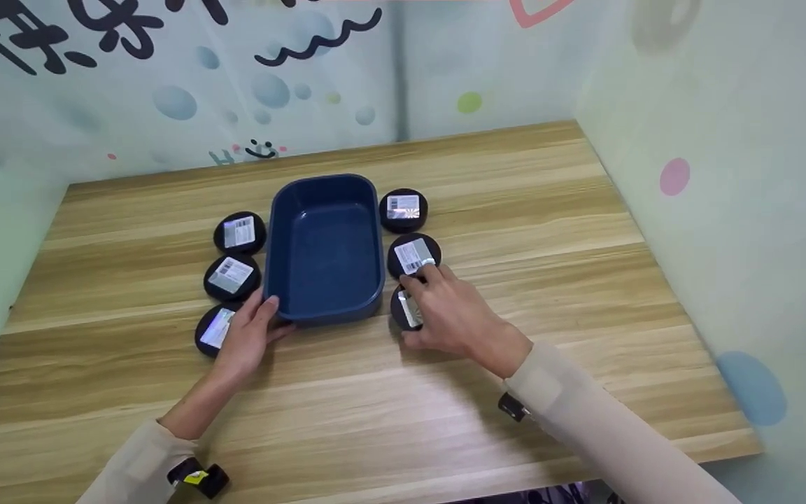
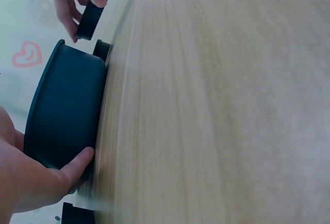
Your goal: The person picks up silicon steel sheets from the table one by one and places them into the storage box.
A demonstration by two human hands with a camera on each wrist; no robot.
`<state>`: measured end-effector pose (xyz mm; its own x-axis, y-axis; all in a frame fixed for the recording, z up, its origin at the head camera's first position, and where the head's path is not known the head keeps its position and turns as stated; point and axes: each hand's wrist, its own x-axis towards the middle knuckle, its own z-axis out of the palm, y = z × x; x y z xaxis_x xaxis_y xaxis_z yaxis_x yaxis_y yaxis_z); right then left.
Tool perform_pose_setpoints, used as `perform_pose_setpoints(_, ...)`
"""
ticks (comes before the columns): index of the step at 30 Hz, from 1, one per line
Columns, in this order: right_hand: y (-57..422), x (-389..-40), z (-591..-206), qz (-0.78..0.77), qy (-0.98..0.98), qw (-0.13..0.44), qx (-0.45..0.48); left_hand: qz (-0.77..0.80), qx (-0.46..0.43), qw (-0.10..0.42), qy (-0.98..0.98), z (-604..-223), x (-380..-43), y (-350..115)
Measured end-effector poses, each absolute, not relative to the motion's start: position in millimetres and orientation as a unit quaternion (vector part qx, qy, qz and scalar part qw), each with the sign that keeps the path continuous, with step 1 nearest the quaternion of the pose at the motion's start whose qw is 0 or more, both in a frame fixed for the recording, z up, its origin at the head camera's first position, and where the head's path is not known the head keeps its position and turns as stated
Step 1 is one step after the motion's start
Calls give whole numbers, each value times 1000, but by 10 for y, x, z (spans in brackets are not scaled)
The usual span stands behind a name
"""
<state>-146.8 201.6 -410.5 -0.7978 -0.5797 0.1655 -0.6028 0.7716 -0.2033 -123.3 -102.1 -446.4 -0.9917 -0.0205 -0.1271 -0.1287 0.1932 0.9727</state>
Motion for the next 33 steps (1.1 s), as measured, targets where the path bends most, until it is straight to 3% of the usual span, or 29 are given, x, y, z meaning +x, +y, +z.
perform_pose_setpoints(33, 1932, -1578, -3722, 128, -928, 79, 340, 630, -54, 38, 774, -4481, -1216, -1013)
